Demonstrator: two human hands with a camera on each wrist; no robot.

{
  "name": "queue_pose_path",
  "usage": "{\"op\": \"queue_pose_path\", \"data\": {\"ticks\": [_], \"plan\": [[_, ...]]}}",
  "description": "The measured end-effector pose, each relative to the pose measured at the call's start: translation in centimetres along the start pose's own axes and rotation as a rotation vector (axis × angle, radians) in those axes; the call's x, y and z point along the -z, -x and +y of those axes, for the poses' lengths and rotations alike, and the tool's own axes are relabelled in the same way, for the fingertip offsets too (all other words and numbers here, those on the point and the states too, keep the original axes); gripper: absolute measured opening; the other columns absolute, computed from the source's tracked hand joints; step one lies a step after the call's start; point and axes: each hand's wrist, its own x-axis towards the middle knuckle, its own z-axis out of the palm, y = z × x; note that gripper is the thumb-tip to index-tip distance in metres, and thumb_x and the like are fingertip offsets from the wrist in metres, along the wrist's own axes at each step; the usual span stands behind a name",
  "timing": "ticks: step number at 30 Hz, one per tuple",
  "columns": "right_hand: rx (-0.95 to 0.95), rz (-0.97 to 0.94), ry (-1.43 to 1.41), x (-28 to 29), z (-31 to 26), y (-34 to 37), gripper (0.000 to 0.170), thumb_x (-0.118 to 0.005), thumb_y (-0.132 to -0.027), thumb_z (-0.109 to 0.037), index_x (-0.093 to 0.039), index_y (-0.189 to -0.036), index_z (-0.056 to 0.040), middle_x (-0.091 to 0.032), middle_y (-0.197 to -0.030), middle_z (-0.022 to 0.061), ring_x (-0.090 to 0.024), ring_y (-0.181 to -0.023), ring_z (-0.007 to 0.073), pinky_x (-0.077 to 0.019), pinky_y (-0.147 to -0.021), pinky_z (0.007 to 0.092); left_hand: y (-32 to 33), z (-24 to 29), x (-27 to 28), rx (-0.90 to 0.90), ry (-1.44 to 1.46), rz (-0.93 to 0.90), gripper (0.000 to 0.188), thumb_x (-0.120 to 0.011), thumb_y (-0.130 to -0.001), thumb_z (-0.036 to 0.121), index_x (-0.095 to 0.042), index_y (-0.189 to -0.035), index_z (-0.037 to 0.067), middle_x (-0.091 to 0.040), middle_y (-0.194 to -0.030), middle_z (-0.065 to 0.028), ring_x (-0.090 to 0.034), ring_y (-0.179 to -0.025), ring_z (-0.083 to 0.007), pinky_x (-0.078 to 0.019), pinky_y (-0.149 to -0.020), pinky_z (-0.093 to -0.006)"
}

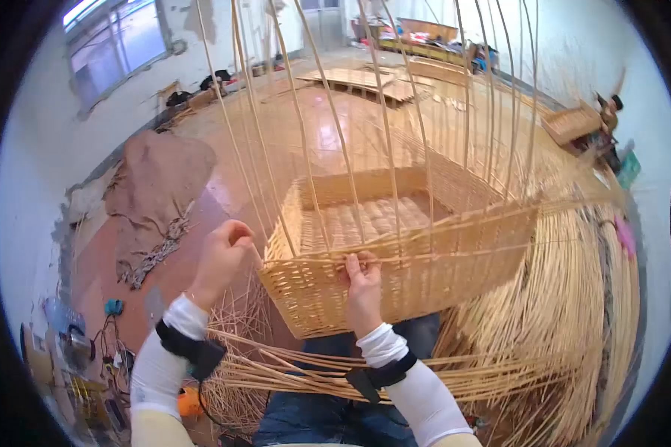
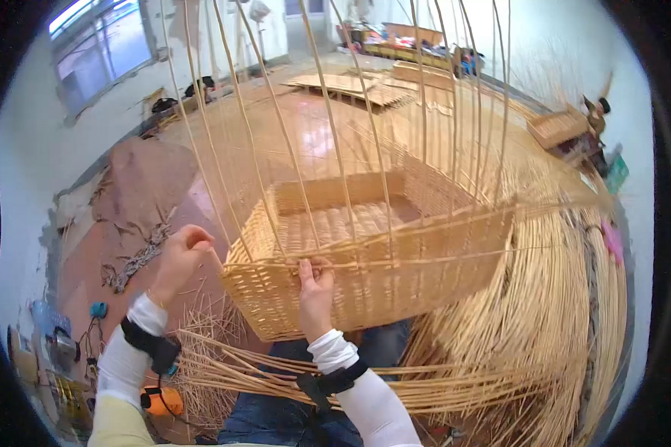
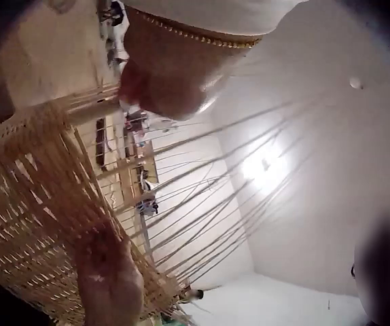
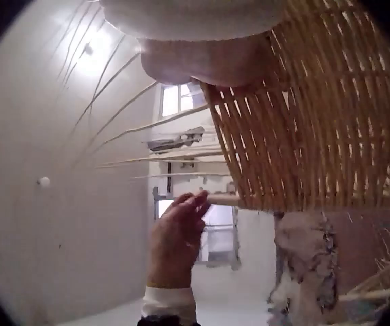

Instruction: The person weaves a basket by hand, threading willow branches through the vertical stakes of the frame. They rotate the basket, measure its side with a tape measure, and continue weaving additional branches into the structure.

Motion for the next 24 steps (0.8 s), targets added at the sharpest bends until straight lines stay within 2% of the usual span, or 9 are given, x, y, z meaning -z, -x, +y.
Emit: {"op": "queue_pose_path", "data": {"ticks": [2, 6, 9, 11, 14, 16, 18, 21, 24], "plan": [[0.065, 0.048, 0.033, 0.0, 1.4, -0.4, 0.017, -0.058, -0.098, -0.018, -0.05, -0.108, -0.0068, -0.064, -0.099, 0.0054, -0.06, -0.089, 0.0108, -0.0487, -0.077, 0.024, 1.7, 1.1, -2.4, -0.14, -0.21, 0.526, 0.023, -0.061, -0.094, 0.018, -0.063, -0.112, 0.004, -0.067, -0.093, -0.0046, -0.061, -0.08, -0.0121, -0.0491, -0.071, -0.0259], [0.049, 0.088, 0.067, -0.3, 2.7, 0.5, 0.013, -0.054, -0.099, -0.01, -0.048, -0.109, -0.0067, -0.061, -0.101, 0.0059, -0.057, -0.086, 0.0111, -0.0464, -0.076, 0.0254, -2.3, -6.1, -5.8, -0.015, -0.021, 0.021, 0.025, -0.061, -0.094, 0.021, -0.062, -0.11, 0.001, -0.067, -0.095, -0.0023, -0.06, -0.086, -0.0079, -0.0488, -0.075, -0.0253], [0.155, 0.105, 0.054, -0.3, -1.8, 2.5, 0.014, -0.052, -0.099, -0.007, -0.045, -0.111, -0.006, -0.062, -0.101, 0.0077, -0.057, -0.086, 0.0116, -0.0463, -0.077, 0.0268, -3.0, -6.3, -7.0, 0.066, 0.084, -0.073, 0.026, -0.063, -0.094, 0.022, -0.063, -0.109, 0.001, -0.066, -0.096, -0.0031, -0.06, -0.087, -0.0081, -0.0487, -0.077, -0.0252], [0.236, -0.182, 0.313, 2.6, -4.0, 2.0, 0.016, -0.05, -0.099, -0.005, -0.043, -0.114, -0.007, -0.062, -0.101, 0.009, -0.058, -0.086, 0.0142, -0.0481, -0.078, 0.0299, -2.6, -7.4, -7.4, 0.045, 0.159, -0.083, 0.028, -0.065, -0.092, 0.024, -0.062, -0.109, 0.001, -0.065, -0.096, -0.0032, -0.06, -0.085, -0.0081, -0.0492, -0.076, -0.0257], [0.364, -0.396, 1.063, -1.5, -7.5, -1.4, 0.024, -0.047, -0.091, 0.006, -0.045, -0.113, -0.0037, -0.061, -0.1, 0.0151, -0.06, -0.09, 0.0247, -0.0488, -0.083, 0.0355, -2.1, -7.7, -8.5, -0.09, -0.004, 0.126, 0.03, -0.062, -0.091, 0.028, -0.068, -0.098, 0.0, -0.067, -0.084, -0.0138, -0.064, -0.079, -0.0223, -0.0484, -0.073, -0.0333], [0.819, -0.495, 1.312, -8.3, -7.2, -3.1, 0.042, -0.046, -0.086, 0.009, -0.047, -0.127, -0.0026, -0.06, -0.106, 0.0195, -0.059, -0.097, 0.0339, -0.0478, -0.087, 0.0413, -1.6, -6.6, -9.2, -0.044, -0.129, 0.374, 0.03, -0.062, -0.089, 0.031, -0.069, -0.091, 0.001, -0.066, -0.082, -0.0162, -0.065, -0.079, -0.0284, -0.0481, -0.072, -0.0365], [0.986, -0.456, 1.74, -12.7, -5.4, -5.5, 0.061, -0.046, -0.083, 0.009, -0.042, -0.142, -0.006, -0.059, -0.112, 0.0213, -0.055, -0.105, 0.0395, -0.046, -0.09, 0.0451, -1.9, -7.5, -9.3, -0.109, -0.179, 0.429, 0.032, -0.065, -0.088, 0.032, -0.069, -0.089, 0.001, -0.066, -0.078, -0.0157, -0.064, -0.074, -0.0262, -0.0477, -0.069, -0.035], [0.824, -0.405, 1.62, -10.2, -6.6, -7.6, 0.055, -0.047, -0.094, 0.0, -0.033, -0.146, -0.0124, -0.057, -0.129, 0.0184, -0.06, -0.105, 0.033, -0.0492, -0.087, 0.0402, -2.6, -7.1, -7.3, -0.117, -0.135, 0.451, 0.033, -0.066, -0.086, 0.034, -0.068, -0.085, 0.001, -0.065, -0.075, -0.0158, -0.063, -0.07, -0.0274, -0.0477, -0.067, -0.0362], [0.601, -0.126, 0.788, -4.4, -5.9, -2.2, 0.032, -0.041, -0.101, -0.006, -0.035, -0.132, -0.0085, -0.063, -0.107, 0.0163, -0.064, -0.091, 0.0216, -0.0525, -0.081, 0.0347, -3.0, -7.6, -5.4, -0.046, -0.068, 0.378, 0.034, -0.066, -0.085, 0.035, -0.067, -0.079, 0.001, -0.066, -0.074, -0.0155, -0.064, -0.069, -0.0278, -0.048, -0.065, -0.038]]}}
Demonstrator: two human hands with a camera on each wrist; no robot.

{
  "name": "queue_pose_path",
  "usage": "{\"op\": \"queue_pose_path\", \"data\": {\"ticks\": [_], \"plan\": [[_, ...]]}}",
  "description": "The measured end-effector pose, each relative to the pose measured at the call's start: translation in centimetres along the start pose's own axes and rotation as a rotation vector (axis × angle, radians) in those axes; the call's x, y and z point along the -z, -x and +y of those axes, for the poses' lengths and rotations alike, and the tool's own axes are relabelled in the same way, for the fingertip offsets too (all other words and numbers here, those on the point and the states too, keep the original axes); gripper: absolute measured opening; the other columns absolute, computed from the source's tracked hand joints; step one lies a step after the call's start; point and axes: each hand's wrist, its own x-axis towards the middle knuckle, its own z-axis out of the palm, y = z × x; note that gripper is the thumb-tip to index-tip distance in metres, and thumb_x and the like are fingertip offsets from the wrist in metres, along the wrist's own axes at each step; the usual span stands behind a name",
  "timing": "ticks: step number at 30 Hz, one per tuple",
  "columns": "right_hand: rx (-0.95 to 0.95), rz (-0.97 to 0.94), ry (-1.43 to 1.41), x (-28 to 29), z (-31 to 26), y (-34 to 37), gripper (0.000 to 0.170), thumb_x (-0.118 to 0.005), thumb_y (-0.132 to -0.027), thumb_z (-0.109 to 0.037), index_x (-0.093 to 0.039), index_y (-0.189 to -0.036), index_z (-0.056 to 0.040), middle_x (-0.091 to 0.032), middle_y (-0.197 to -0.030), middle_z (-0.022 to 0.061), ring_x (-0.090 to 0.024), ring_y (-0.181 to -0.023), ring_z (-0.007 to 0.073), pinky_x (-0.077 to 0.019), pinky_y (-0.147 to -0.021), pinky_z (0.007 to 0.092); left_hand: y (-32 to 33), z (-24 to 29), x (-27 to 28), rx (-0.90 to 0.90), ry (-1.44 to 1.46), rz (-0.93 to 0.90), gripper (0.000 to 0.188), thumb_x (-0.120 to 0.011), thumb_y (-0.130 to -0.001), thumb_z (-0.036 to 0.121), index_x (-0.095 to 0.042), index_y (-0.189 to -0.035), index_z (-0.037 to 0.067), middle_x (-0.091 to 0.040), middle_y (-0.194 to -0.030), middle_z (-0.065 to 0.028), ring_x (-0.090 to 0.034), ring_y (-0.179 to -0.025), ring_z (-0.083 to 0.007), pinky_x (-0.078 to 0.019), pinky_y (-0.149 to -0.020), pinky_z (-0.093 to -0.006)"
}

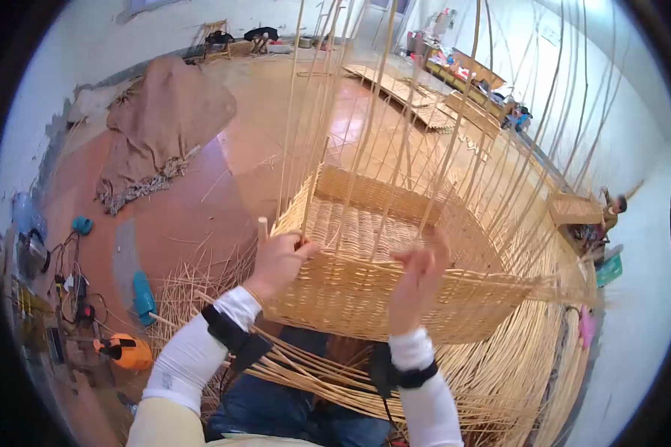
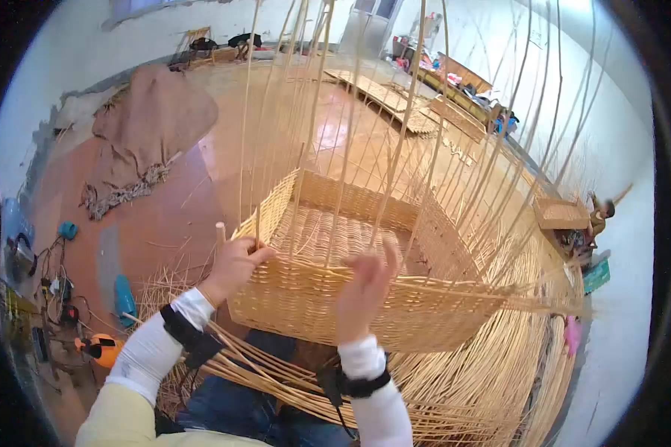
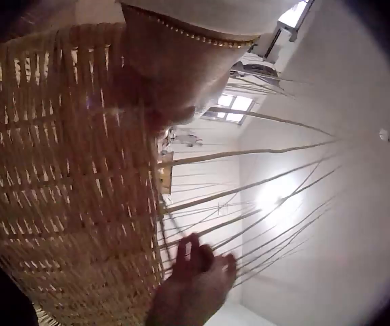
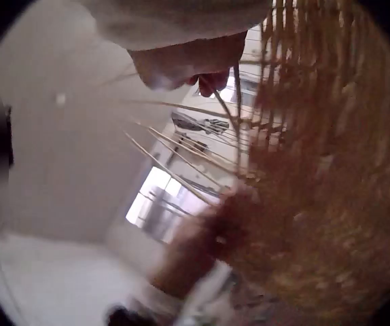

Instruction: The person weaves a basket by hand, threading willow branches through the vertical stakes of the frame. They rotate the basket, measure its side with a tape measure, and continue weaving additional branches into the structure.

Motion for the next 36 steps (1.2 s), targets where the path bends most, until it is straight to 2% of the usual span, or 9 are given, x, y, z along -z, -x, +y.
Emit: {"op": "queue_pose_path", "data": {"ticks": [7, 13, 15, 18, 23, 29, 32, 34, 36], "plan": [[-0.26, 0.22, -0.249, 1.9, 2.7, 4.4, 0.015, -0.039, -0.104, -0.012, -0.036, -0.118, -0.0076, -0.063, -0.097, 0.0127, -0.065, -0.092, 0.0192, -0.0561, -0.073, 0.0313, -3.5, 1.2, -1.0, 0.194, 0.05, -0.126, 0.048, -0.08, -0.071, 0.048, -0.061, -0.067, 0.004, -0.062, -0.065, -0.007, -0.06, -0.066, -0.0127, -0.0468, -0.057, -0.0316], [-0.576, 0.026, -0.151, 7.4, 0.8, 5.2, 0.026, -0.049, -0.102, -0.023, -0.059, -0.098, 0.0006, -0.067, -0.089, 0.0117, -0.066, -0.084, 0.0169, -0.0557, -0.072, 0.0284, -1.3, 3.3, 1.2, 0.06, -0.199, -0.071, 0.048, -0.076, -0.077, 0.047, -0.059, -0.072, 0.002, -0.064, -0.067, -0.0087, -0.063, -0.063, -0.0227, -0.0489, -0.062, -0.0378], [-0.711, 0.017, -0.129, 8.9, 0.0, 4.7, 0.032, -0.054, -0.1, -0.027, -0.065, -0.091, 0.0017, -0.068, -0.084, 0.0095, -0.066, -0.081, 0.0162, -0.0542, -0.071, 0.0281, -0.6, 4.7, 3.1, -0.283, -0.315, 0.185, 0.026, -0.068, -0.087, 0.03, -0.061, -0.086, 0.005, -0.063, -0.069, -0.0132, -0.063, -0.068, -0.0286, -0.047, -0.062, -0.0403], [0.087, -0.039, 0.686, 8.8, -1.3, 2.5, 0.019, -0.062, -0.093, -0.019, -0.066, -0.092, -0.001, -0.066, -0.081, 0.0092, -0.063, -0.082, 0.0267, -0.0449, -0.084, 0.0398, -0.7, 2.7, 0.8, -0.654, -0.504, -0.075, 0.019, -0.064, -0.088, 0.023, -0.062, -0.093, 0.005, -0.064, -0.075, -0.0183, -0.063, -0.072, -0.0364, -0.0475, -0.063, -0.0433], [0.258, -0.296, 1.099, 8.4, -1.7, 1.9, 0.015, -0.066, -0.085, -0.018, -0.068, -0.094, -0.0062, -0.062, -0.082, 0.0086, -0.058, -0.087, 0.0293, -0.0356, -0.093, 0.0435, -3.0, 3.2, -0.3, -0.569, -0.534, -0.544, 0.029, -0.065, -0.087, 0.032, -0.06, -0.085, 0.003, -0.062, -0.073, -0.0177, -0.062, -0.073, -0.0386, -0.0468, -0.063, -0.0472], [0.325, -0.211, 1.245, 7.5, -4.3, 6.1, 0.017, -0.068, -0.08, -0.015, -0.067, -0.095, -0.0066, -0.061, -0.087, 0.0069, -0.058, -0.087, 0.0292, -0.0391, -0.089, 0.0435, -2.9, 1.4, -1.2, -0.686, -0.616, -0.459, 0.032, -0.066, -0.086, 0.036, -0.058, -0.081, 0.005, -0.062, -0.069, -0.0166, -0.062, -0.07, -0.0379, -0.0468, -0.061, -0.0464], [0.099, -0.327, 1.111, 8.2, -1.7, 6.9, 0.011, -0.068, -0.083, -0.014, -0.067, -0.092, -0.0072, -0.061, -0.094, 0.008, -0.061, -0.085, 0.0258, -0.0454, -0.081, 0.0382, -2.8, 2.1, -0.9, -0.664, -0.613, -0.453, 0.031, -0.066, -0.086, 0.035, -0.057, -0.08, 0.006, -0.061, -0.068, -0.0159, -0.062, -0.07, -0.0364, -0.0469, -0.061, -0.0455], [-0.623, -0.357, 0.393, 8.4, -0.2, 6.8, 0.016, -0.066, -0.09, -0.019, -0.062, -0.1, -0.0064, -0.064, -0.106, 0.0086, -0.064, -0.09, 0.0223, -0.0491, -0.075, 0.0334, -3.1, 1.1, -1.2, -0.699, -0.581, -0.433, 0.029, -0.066, -0.086, 0.034, -0.058, -0.08, 0.007, -0.061, -0.068, -0.0153, -0.061, -0.071, -0.0356, -0.0468, -0.061, -0.0452], [-0.693, -0.101, 0.039, 7.6, 0.9, 6.2, 0.017, -0.059, -0.095, -0.02, -0.058, -0.106, -0.0073, -0.064, -0.108, 0.008, -0.063, -0.094, 0.0211, -0.0493, -0.079, 0.0331, -2.8, 0.3, -1.4, -0.727, -0.548, -0.414, 0.028, -0.066, -0.086, 0.034, -0.058, -0.08, 0.007, -0.06, -0.069, -0.0147, -0.061, -0.071, -0.0349, -0.0468, -0.061, -0.045]]}}
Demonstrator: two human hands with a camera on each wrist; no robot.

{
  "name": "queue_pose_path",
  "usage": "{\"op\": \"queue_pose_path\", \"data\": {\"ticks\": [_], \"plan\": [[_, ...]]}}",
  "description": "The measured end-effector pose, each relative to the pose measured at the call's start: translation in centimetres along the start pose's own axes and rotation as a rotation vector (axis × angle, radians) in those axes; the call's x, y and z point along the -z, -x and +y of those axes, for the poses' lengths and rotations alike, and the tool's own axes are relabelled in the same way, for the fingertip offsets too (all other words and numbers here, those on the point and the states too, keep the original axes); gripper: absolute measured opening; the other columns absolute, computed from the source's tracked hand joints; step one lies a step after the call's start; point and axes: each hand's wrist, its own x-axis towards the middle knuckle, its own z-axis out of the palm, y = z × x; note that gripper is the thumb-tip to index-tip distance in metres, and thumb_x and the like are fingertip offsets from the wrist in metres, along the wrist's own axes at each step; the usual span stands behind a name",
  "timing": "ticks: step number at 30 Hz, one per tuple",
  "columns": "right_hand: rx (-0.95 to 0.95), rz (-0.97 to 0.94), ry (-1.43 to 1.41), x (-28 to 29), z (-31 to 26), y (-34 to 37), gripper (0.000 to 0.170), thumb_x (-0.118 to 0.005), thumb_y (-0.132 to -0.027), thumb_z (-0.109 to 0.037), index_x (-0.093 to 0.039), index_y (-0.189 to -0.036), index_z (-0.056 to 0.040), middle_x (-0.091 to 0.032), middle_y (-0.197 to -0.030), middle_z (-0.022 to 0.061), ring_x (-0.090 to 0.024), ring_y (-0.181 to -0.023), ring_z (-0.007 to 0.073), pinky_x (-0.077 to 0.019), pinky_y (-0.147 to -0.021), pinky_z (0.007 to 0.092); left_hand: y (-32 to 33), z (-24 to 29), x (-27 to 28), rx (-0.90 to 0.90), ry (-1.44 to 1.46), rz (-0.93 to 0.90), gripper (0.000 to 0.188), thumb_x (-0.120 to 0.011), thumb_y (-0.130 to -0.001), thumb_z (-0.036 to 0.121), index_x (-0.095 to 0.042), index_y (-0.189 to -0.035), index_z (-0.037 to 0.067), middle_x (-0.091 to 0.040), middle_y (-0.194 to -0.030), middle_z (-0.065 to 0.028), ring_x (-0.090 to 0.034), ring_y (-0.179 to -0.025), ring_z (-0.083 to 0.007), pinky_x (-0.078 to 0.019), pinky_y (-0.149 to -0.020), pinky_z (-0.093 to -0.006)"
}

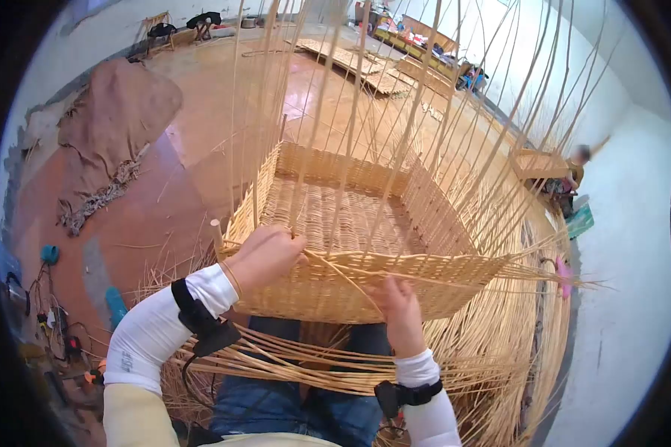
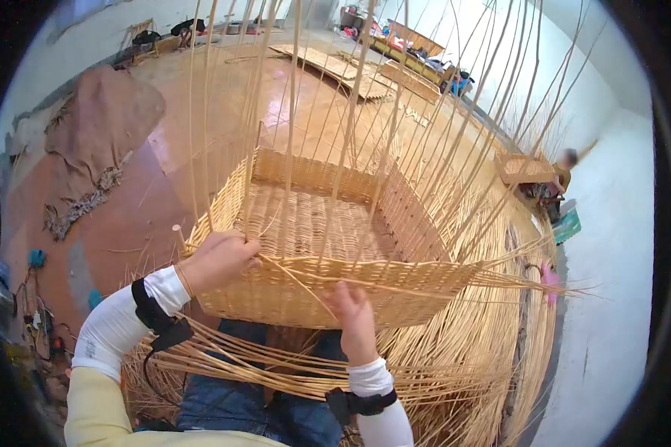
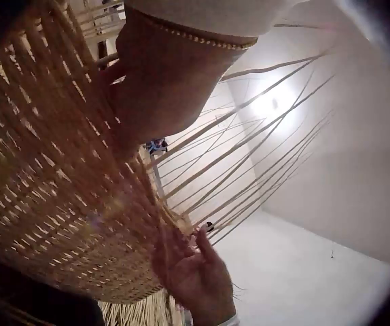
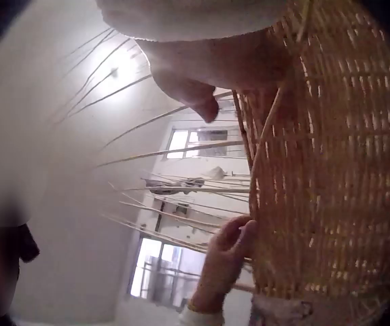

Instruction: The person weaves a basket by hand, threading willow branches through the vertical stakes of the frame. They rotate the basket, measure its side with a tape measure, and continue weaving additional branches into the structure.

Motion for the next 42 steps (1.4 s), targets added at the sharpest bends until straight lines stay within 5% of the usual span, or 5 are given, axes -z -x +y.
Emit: {"op": "queue_pose_path", "data": {"ticks": [3, 9, 20, 31, 42], "plan": [[0.042, 0.139, -0.397, -1.7, -1.5, -2.2, 0.025, -0.054, -0.098, -0.016, -0.047, -0.122, -0.0092, -0.063, -0.113, 0.0095, -0.063, -0.099, 0.0194, -0.0508, -0.083, 0.0337, 0.1, -0.1, -0.2, 0.0, 0.008, 0.05, 0.025, -0.067, -0.085, 0.032, -0.059, -0.082, 0.008, -0.06, -0.071, -0.0123, -0.06, -0.072, -0.033, -0.046, -0.06, -0.0437], [1.196, 0.102, 1.029, -11.4, -12.3, -8.4, 0.052, -0.058, -0.089, 0.002, -0.042, -0.138, -0.0073, -0.064, -0.116, 0.0175, -0.063, -0.101, 0.0273, -0.0505, -0.083, 0.0373, 0.9, 0.7, -2.4, 0.065, 0.038, 0.311, 0.016, -0.066, -0.084, 0.024, -0.06, -0.086, 0.009, -0.06, -0.074, -0.01, -0.059, -0.076, -0.0304, -0.0446, -0.065, -0.0433], [0.576, 0.341, 0.026, -0.1, 0.4, -3.8, 0.03, -0.045, -0.1, -0.006, -0.033, -0.128, -0.0059, -0.063, -0.087, 0.0099, -0.058, -0.075, 0.0148, -0.0472, -0.078, 0.0291, -0.3, 3.7, 3.3, 0.202, -0.191, -0.286, 0.038, -0.063, -0.078, 0.013, -0.065, -0.116, 0.015, -0.066, -0.085, -0.014, -0.065, -0.085, -0.0288, -0.0491, -0.07, -0.04], [0.35, 0.17, -0.417, 1.7, 0.4, -4.7, 0.018, -0.051, -0.1, -0.011, -0.044, -0.115, -0.0036, -0.065, -0.103, 0.0127, -0.06, -0.087, 0.0124, -0.049, -0.076, 0.0266, -5.8, 8.2, -2.5, 0.405, 0.365, 0.059, 0.025, -0.054, -0.093, 0.019, -0.065, -0.11, 0.005, -0.067, -0.106, -0.0172, -0.063, -0.099, -0.0348, -0.0501, -0.086, -0.0379], [0.815, -0.175, 1.421, -1.3, -5.5, -6.3, 0.01, -0.059, -0.082, -0.015, -0.066, -0.085, -0.0078, -0.065, -0.088, 0.0101, -0.065, -0.092, 0.0261, -0.054, -0.069, 0.0391, -3.4, 6.1, -2.6, 0.058, 0.269, 0.098, 0.023, -0.057, -0.081, 0.004, -0.063, -0.103, 0.001, -0.067, -0.098, -0.0146, -0.063, -0.092, -0.0346, -0.0504, -0.08, -0.0428]]}}
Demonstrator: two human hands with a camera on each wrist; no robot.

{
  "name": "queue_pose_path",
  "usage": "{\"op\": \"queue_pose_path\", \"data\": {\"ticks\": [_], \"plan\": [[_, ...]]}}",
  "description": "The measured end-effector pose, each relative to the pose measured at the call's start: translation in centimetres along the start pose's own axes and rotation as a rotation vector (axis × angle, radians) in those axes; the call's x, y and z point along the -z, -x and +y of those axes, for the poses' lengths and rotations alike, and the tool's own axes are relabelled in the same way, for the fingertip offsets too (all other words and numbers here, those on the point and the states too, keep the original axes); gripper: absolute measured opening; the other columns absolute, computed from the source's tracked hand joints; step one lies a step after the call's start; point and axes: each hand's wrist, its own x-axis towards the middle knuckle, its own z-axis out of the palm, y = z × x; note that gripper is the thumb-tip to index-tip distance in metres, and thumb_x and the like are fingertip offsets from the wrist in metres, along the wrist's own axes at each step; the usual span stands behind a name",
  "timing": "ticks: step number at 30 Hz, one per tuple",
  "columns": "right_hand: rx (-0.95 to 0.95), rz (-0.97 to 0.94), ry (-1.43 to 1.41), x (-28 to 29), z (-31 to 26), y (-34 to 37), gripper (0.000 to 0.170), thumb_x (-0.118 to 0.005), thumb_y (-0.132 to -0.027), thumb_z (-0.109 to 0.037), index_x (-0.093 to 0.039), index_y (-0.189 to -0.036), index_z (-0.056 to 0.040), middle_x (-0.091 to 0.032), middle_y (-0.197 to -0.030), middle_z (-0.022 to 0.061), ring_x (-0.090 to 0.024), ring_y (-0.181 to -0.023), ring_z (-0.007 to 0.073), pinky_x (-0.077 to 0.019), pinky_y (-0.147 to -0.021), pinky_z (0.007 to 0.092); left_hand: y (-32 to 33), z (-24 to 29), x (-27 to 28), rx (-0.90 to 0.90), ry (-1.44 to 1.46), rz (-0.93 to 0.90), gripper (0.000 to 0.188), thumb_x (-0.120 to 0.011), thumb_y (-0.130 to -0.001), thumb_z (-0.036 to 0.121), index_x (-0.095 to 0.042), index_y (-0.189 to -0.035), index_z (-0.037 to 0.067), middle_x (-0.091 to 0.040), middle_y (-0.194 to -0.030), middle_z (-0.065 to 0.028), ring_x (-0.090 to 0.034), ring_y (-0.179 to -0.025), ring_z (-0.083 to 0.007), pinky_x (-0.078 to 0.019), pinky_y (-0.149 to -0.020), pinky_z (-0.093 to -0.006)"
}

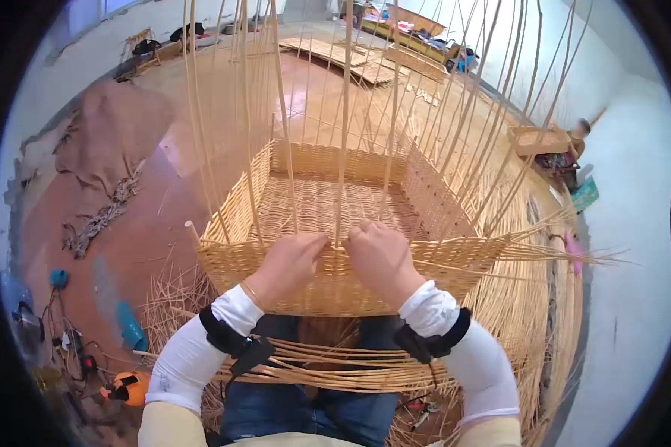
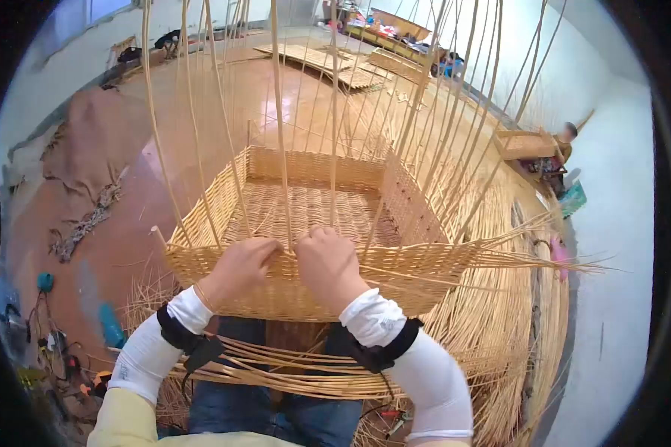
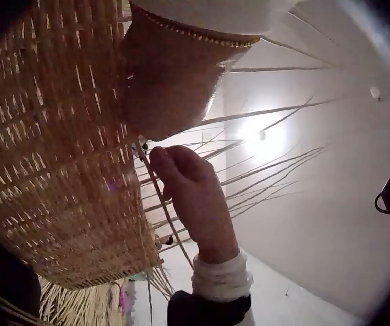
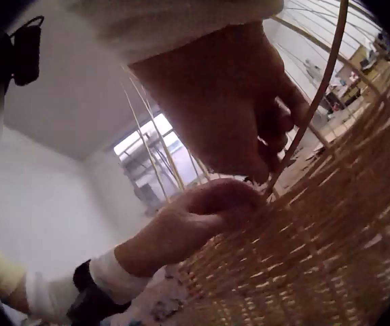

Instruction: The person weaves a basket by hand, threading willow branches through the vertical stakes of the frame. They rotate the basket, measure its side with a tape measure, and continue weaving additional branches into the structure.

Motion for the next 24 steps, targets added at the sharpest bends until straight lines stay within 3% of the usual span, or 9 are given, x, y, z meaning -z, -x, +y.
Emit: {"op": "queue_pose_path", "data": {"ticks": [3, 7, 9, 10, 12, 19, 21, 23, 24], "plan": [[0.186, -0.139, -0.069, 0.0, 1.0, -1.0, 0.012, -0.058, -0.085, -0.015, -0.066, -0.087, -0.0069, -0.065, -0.086, 0.0113, -0.066, -0.083, 0.0284, -0.0542, -0.066, 0.0405, 0.7, -0.2, -0.1, -0.055, 0.084, 0.061, 0.02, -0.057, -0.08, 0.002, -0.062, -0.1, 0.001, -0.066, -0.096, -0.0155, -0.062, -0.09, -0.0356, -0.0503, -0.08, -0.043], [0.034, -0.43, -0.13, 2.2, -0.6, -2.0, 0.02, -0.056, -0.092, -0.023, -0.064, -0.087, -0.0047, -0.063, -0.077, 0.0082, -0.065, -0.066, 0.0233, -0.0532, -0.058, 0.0364, 1.1, -1.0, -0.8, -0.119, 0.088, 0.086, 0.026, -0.058, -0.08, 0.003, -0.06, -0.105, 0.001, -0.065, -0.098, -0.0169, -0.062, -0.093, -0.0353, -0.0491, -0.082, -0.0442], [-0.718, -0.868, -0.969, 3.2, -1.5, -2.1, 0.027, -0.047, -0.1, -0.028, -0.061, -0.095, -0.0052, -0.058, -0.07, 0.0039, -0.053, -0.05, 0.0142, -0.0453, -0.047, 0.028, 1.6, -1.6, -1.4, -0.175, 0.129, 0.165, 0.025, -0.058, -0.079, 0.004, -0.06, -0.104, 0.001, -0.064, -0.098, -0.0174, -0.061, -0.093, -0.0351, -0.0482, -0.082, -0.0448], [-0.73, -0.87, -0.957, 2.3, -1.8, -1.4, 0.027, -0.047, -0.1, -0.028, -0.061, -0.095, -0.0052, -0.058, -0.07, 0.0039, -0.053, -0.05, 0.0142, -0.0453, -0.047, 0.028, 1.9, -1.8, -1.6, -0.248, 0.121, 0.215, 0.029, -0.058, -0.079, 0.004, -0.059, -0.108, 0.0, -0.064, -0.102, -0.0186, -0.06, -0.097, -0.0361, -0.0477, -0.085, -0.0449], [-1.053, -0.98, -2.008, -0.8, -2.8, 1.1, 0.026, -0.041, -0.103, -0.029, -0.056, -0.103, -0.0071, -0.051, -0.067, -0.0003, -0.038, -0.046, 0.0078, -0.0331, -0.041, 0.0224, 2.1, -2.1, -1.1, -0.33, 0.115, 0.29, 0.034, -0.059, -0.078, 0.004, -0.058, -0.112, -0.001, -0.063, -0.106, -0.0199, -0.06, -0.1, -0.0371, -0.0471, -0.087, -0.0449], [-0.907, -0.46, -2.229, -4.8, -5.7, 5.0, 0.03, -0.04, -0.104, -0.031, -0.056, -0.102, -0.0059, -0.046, -0.061, -0.0035, -0.038, -0.047, 0.0076, -0.0342, -0.043, 0.0223, 2.8, -2.1, 0.6, -0.173, 0.408, 0.104, 0.045, -0.053, -0.079, -0.007, -0.051, -0.124, 0.0, -0.062, -0.109, -0.022, -0.06, -0.105, -0.0391, -0.0489, -0.09, -0.0426], [-0.589, -0.411, -1.015, -3.3, -3.5, 2.9, 0.027, -0.047, -0.101, -0.029, -0.059, -0.096, -0.005, -0.054, -0.06, 0.0017, -0.053, -0.05, 0.0133, -0.0415, -0.045, 0.0272, 2.1, -2.2, 0.2, -0.173, 0.405, 0.132, 0.046, -0.052, -0.08, -0.007, -0.05, -0.125, 0.0, -0.062, -0.109, -0.0229, -0.06, -0.104, -0.0397, -0.049, -0.089, -0.0428], [-0.027, -0.177, -0.288, -1.4, -1.3, 1.2, 0.016, -0.057, -0.092, -0.019, -0.058, -0.082, -0.0071, -0.064, -0.064, 0.0087, -0.065, -0.058, 0.0195, -0.047, -0.048, 0.0318, 2.0, -2.2, -0.2, -0.125, 0.355, 0.12, 0.044, -0.051, -0.082, -0.007, -0.049, -0.125, 0.0, -0.061, -0.11, -0.0242, -0.06, -0.104, -0.041, -0.0491, -0.089, -0.0433], [-0.033, -0.177, -0.295, 0.2, -1.3, -0.3, 0.016, -0.057, -0.092, -0.019, -0.058, -0.082, -0.0071, -0.064, -0.064, 0.0087, -0.065, -0.058, 0.0195, -0.047, -0.048, 0.0318, 1.9, -2.0, -0.3, -0.123, 0.353, 0.111, 0.044, -0.051, -0.082, -0.007, -0.049, -0.125, 0.0, -0.061, -0.11, -0.0242, -0.06, -0.104, -0.041, -0.0491, -0.089, -0.0433]]}}
